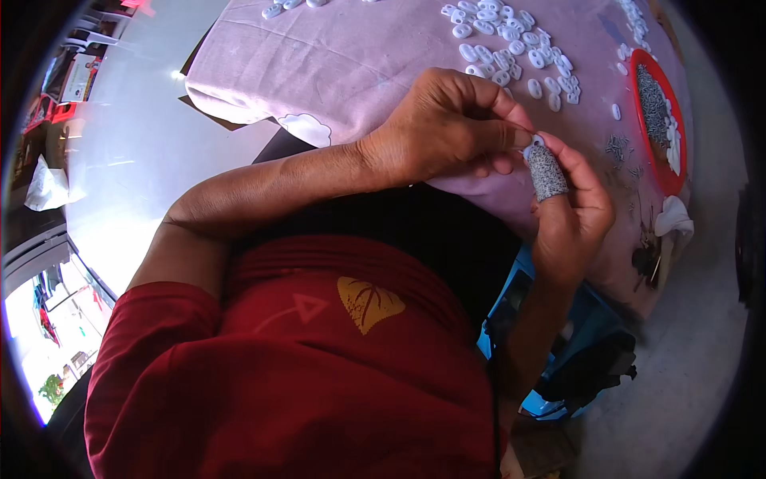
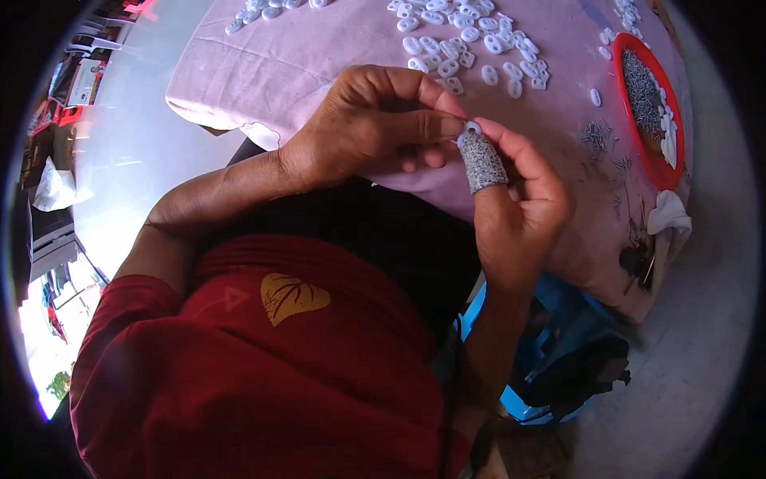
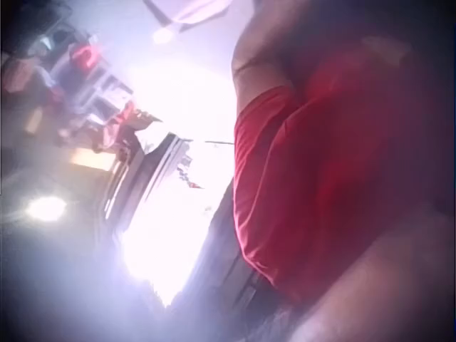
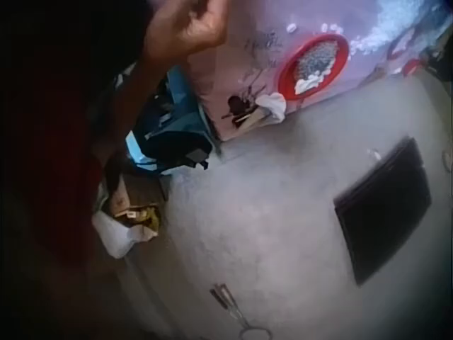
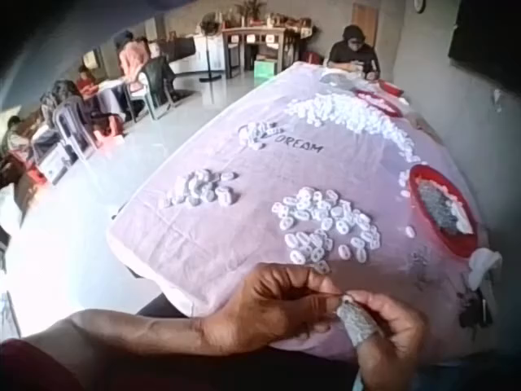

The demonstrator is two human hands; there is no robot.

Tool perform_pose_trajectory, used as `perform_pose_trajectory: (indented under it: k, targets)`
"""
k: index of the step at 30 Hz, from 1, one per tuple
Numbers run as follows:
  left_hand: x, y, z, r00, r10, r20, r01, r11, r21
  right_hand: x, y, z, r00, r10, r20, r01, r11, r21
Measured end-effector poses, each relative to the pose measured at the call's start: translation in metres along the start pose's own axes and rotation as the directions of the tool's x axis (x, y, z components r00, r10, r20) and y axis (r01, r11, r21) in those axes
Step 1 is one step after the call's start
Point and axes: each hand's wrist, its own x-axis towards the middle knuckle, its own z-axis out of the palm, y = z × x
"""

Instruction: The person assembles plastic fasteners by inserting small metal springs into the plastic pieces by hand.

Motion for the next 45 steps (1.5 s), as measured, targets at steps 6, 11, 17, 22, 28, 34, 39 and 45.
perform_pose_trajectory:
  k: [6,11,17,22,28,34,39,45]
  targets:
    - [-0.001,0.006,0.003,0.991,-0.118,-0.055,0.110,0.984,-0.144,-0.003,0.001,0.005,0.963,-0.265,-0.049,0.262,0.963,-0.068]
    - [-0.002,0.009,0.002,0.988,-0.149,-0.044,0.141,0.980,-0.139,-0.009,0.000,0.009,0.967,-0.248,-0.060,0.236,0.958,-0.162]
    - [-0.003,0.010,0.005,0.986,-0.155,-0.055,0.143,0.974,-0.176,-0.007,0.002,0.005,0.925,-0.376,-0.050,0.348,0.894,-0.281]
    - [-0.002,0.001,0.000,0.999,0.021,0.033,-0.018,0.996,-0.093,-0.009,0.000,0.005,0.959,-0.276,-0.066,0.271,0.960,-0.072]
    - [0.000,0.005,-0.003,0.998,0.001,0.057,0.003,0.998,-0.070,-0.009,-0.003,0.002,0.995,-0.070,-0.065,0.077,0.990,0.115]
    - [0.003,0.006,-0.003,0.997,-0.055,0.051,0.054,0.998,0.033,-0.005,0.000,-0.002,0.993,-0.050,-0.103,0.062,0.992,0.112]
    - [0.005,-0.001,0.003,0.993,0.019,0.117,-0.037,0.987,0.157,-0.004,0.006,0.000,0.962,-0.258,-0.092,0.256,0.966,-0.033]
    - [0.008,0.000,0.001,0.995,0.027,0.099,-0.042,0.987,0.154,-0.001,0.009,-0.001,0.880,-0.470,-0.070,0.424,0.843,-0.331]
